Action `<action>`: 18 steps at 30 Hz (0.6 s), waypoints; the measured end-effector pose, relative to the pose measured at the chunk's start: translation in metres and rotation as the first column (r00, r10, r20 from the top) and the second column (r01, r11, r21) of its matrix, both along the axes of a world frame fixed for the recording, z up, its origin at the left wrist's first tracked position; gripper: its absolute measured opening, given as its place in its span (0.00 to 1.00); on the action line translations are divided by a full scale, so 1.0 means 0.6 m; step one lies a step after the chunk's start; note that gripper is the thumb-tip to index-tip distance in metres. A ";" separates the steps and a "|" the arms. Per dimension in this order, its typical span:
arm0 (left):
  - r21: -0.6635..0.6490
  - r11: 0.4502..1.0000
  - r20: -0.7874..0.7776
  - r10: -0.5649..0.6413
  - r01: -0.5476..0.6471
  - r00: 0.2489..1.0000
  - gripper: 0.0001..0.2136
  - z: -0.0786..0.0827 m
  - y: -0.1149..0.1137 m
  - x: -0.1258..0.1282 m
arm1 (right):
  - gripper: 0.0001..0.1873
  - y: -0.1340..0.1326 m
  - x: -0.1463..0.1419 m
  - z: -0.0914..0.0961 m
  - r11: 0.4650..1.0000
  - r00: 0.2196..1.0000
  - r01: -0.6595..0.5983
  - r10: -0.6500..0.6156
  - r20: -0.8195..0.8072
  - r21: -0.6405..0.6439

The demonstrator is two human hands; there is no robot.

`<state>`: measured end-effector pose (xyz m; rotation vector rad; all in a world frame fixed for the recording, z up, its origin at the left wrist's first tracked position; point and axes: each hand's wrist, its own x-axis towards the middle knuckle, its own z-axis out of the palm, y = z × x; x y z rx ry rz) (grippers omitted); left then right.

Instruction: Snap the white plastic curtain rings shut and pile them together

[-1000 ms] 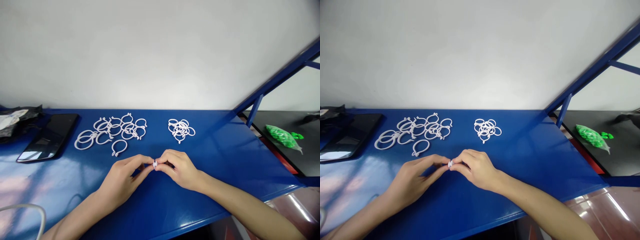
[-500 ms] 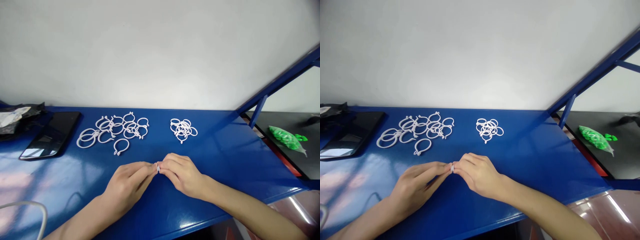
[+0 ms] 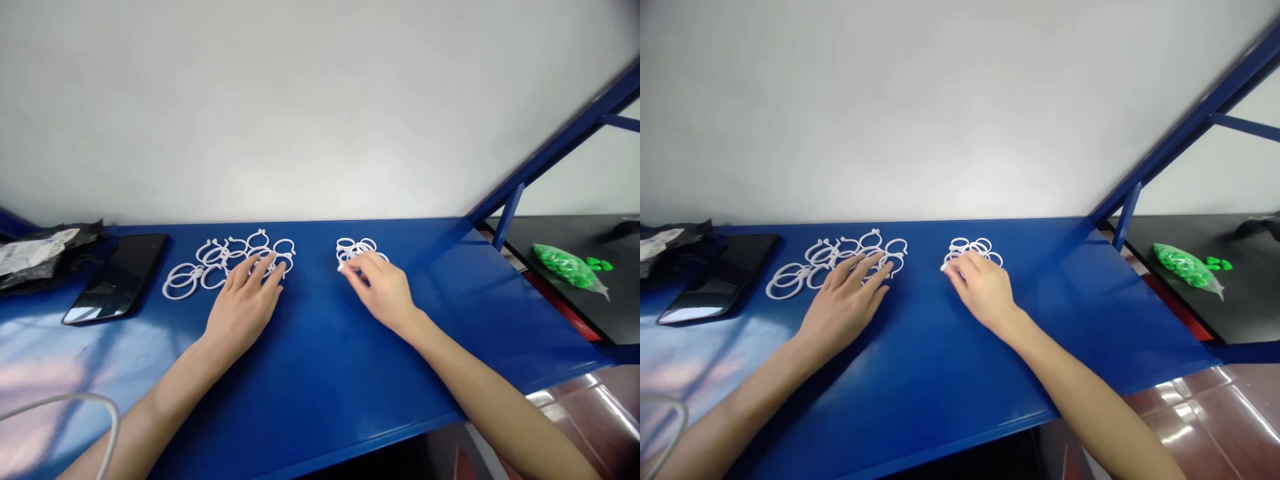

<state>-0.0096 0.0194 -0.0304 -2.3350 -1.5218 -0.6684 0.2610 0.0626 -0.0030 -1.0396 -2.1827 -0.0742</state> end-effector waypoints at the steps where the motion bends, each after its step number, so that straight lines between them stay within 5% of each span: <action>1: 0.005 1.000 -0.024 0.008 -0.008 1.000 0.15 -0.003 0.004 -0.005 | 0.11 0.011 0.013 0.002 0.997 0.997 0.070 -0.070 -0.012 0.016; 6: 0.063 0.997 -0.064 -0.043 0.047 0.997 0.09 -0.004 0.009 -0.015 | 0.11 0.045 0.054 0.003 0.936 0.930 0.350 -0.344 0.128 -0.033; 10: 0.102 0.992 0.021 -0.074 0.071 0.997 0.06 0.011 0.001 -0.008 | 0.10 0.044 0.051 0.001 0.906 0.893 0.418 -0.396 0.215 -0.063; 14: 0.047 0.994 0.187 -0.110 0.103 0.976 0.03 0.027 -0.017 0.005 | 0.11 0.019 0.029 0.005 0.958 0.947 0.285 -0.275 0.164 -0.043; 18: -0.121 0.971 0.358 -0.153 0.208 0.921 0.04 0.036 -0.043 0.024 | 0.12 -0.026 -0.006 0.005 0.987 0.994 -0.090 0.098 0.052 -0.131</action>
